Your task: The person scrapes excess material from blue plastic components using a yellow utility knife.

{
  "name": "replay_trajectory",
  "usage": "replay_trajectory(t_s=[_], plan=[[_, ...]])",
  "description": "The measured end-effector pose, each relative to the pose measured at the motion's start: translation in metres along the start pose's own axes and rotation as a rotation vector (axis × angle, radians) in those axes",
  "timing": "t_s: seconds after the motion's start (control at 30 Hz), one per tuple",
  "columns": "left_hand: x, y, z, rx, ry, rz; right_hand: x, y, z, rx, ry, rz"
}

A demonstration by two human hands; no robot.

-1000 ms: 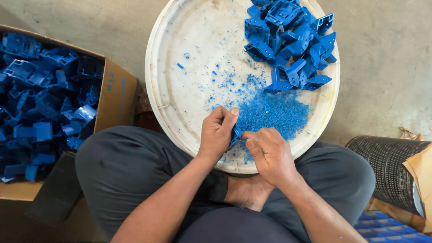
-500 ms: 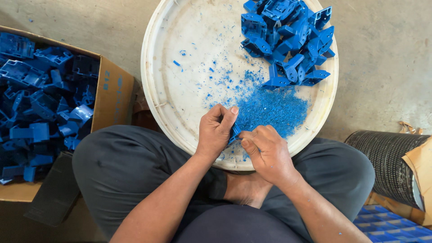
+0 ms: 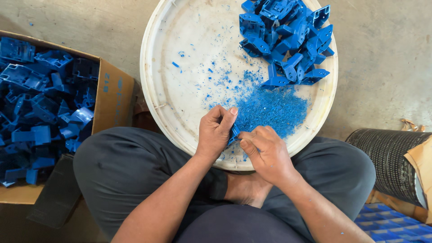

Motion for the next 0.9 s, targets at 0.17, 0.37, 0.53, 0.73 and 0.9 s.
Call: replay_trajectory(t_s=[0.17, 0.37, 0.53, 0.73, 0.9], plan=[[0.000, 0.000, -0.001, 0.021, -0.007, -0.011, 0.001, 0.004, -0.001, -0.013, -0.035, 0.048], [0.000, 0.001, -0.001, 0.012, -0.009, -0.021, 0.002, 0.002, 0.001, -0.021, -0.043, 0.029], [0.001, -0.002, 0.000, 0.026, -0.008, -0.007, 0.001, -0.003, 0.002, 0.027, -0.012, -0.018], [0.000, -0.002, -0.001, 0.027, -0.012, -0.011, 0.001, -0.006, 0.002, 0.038, 0.004, -0.054], [0.000, -0.002, -0.001, 0.019, -0.037, -0.021, -0.004, -0.005, 0.001, 0.084, 0.066, -0.099]])
Point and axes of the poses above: each hand's wrist, its own z-axis towards the middle knuckle, its own x-axis out of the back of the hand, y = z × x, the point moved 1 cm from there along z, towards the middle knuckle, and after that the axes turned 14 degrees about z, right-handed, at the moved point
